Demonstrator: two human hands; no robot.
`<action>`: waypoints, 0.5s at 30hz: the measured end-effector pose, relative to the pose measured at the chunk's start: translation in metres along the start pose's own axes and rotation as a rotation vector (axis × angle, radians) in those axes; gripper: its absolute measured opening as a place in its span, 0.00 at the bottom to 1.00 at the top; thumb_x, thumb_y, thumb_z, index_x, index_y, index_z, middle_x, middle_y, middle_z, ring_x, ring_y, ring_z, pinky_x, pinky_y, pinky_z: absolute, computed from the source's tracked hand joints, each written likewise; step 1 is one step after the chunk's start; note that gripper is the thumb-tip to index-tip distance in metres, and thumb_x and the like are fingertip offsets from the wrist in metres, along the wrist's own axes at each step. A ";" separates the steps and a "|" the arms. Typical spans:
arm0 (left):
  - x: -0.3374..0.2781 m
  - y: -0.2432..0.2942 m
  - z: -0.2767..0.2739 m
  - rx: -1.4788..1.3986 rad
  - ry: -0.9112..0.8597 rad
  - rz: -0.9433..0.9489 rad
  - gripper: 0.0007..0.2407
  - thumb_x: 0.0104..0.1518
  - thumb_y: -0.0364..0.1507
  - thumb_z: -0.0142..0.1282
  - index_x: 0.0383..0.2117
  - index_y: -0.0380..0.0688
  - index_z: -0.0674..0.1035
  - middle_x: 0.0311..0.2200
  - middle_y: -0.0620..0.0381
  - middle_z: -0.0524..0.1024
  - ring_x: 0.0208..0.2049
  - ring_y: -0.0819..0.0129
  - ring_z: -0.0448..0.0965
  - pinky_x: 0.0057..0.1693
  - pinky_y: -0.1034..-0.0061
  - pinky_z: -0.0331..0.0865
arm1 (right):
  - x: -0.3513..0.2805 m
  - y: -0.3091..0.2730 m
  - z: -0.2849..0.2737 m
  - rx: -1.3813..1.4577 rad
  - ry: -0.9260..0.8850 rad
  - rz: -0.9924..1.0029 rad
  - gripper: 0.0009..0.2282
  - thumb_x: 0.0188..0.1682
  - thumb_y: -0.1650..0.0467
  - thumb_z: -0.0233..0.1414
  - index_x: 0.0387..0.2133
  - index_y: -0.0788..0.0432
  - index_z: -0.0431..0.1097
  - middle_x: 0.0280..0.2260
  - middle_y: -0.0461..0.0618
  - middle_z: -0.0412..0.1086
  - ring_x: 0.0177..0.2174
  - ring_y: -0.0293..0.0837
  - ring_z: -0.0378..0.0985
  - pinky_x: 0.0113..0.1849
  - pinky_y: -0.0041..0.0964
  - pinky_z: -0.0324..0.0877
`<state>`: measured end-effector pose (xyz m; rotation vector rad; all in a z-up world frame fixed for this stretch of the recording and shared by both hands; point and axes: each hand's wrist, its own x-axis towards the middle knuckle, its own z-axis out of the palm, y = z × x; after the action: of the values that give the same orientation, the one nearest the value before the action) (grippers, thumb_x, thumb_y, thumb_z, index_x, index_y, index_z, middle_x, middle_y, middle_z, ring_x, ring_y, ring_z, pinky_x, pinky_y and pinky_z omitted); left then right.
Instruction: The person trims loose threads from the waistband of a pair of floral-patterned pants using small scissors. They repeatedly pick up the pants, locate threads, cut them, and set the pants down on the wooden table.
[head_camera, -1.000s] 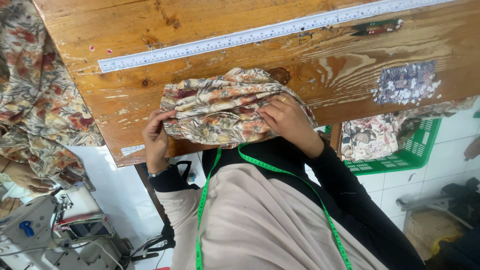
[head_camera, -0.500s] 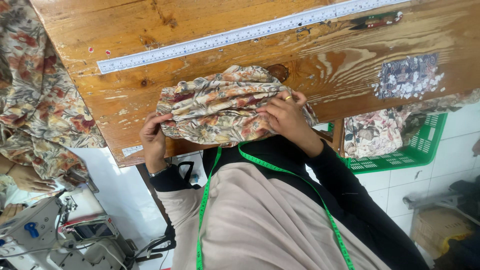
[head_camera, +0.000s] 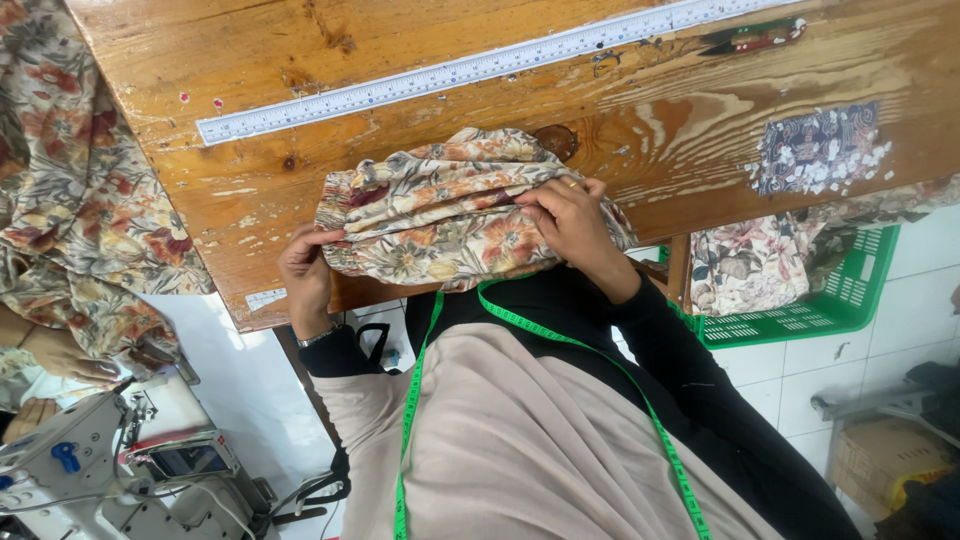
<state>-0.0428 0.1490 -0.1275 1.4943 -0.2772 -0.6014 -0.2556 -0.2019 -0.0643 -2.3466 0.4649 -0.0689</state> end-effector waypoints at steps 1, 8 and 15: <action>0.001 0.002 0.001 0.007 -0.003 0.004 0.19 0.55 0.05 0.39 0.40 0.35 0.82 0.46 0.54 0.76 0.49 0.68 0.77 0.61 0.75 0.69 | 0.000 0.001 0.002 -0.007 0.009 0.001 0.05 0.53 0.66 0.59 0.40 0.50 0.79 0.33 0.39 0.73 0.37 0.39 0.72 0.50 0.43 0.49; 0.013 0.063 0.035 0.221 0.049 0.055 0.19 0.60 0.08 0.38 0.43 0.40 0.82 0.49 0.58 0.71 0.52 0.66 0.75 0.57 0.70 0.73 | 0.001 -0.002 0.000 0.081 0.024 0.000 0.06 0.51 0.65 0.60 0.38 0.51 0.79 0.33 0.40 0.74 0.37 0.39 0.72 0.49 0.43 0.48; 0.011 0.116 0.129 0.849 -0.087 0.608 0.11 0.52 0.13 0.57 0.39 0.41 0.80 0.43 0.53 0.76 0.53 0.50 0.74 0.60 0.60 0.66 | 0.003 -0.009 -0.004 0.104 0.024 0.019 0.05 0.54 0.66 0.58 0.37 0.52 0.78 0.33 0.40 0.73 0.37 0.40 0.71 0.48 0.43 0.48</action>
<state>-0.0778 0.0304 -0.0059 2.0481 -1.1101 -0.0280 -0.2502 -0.1993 -0.0557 -2.2413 0.4843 -0.1101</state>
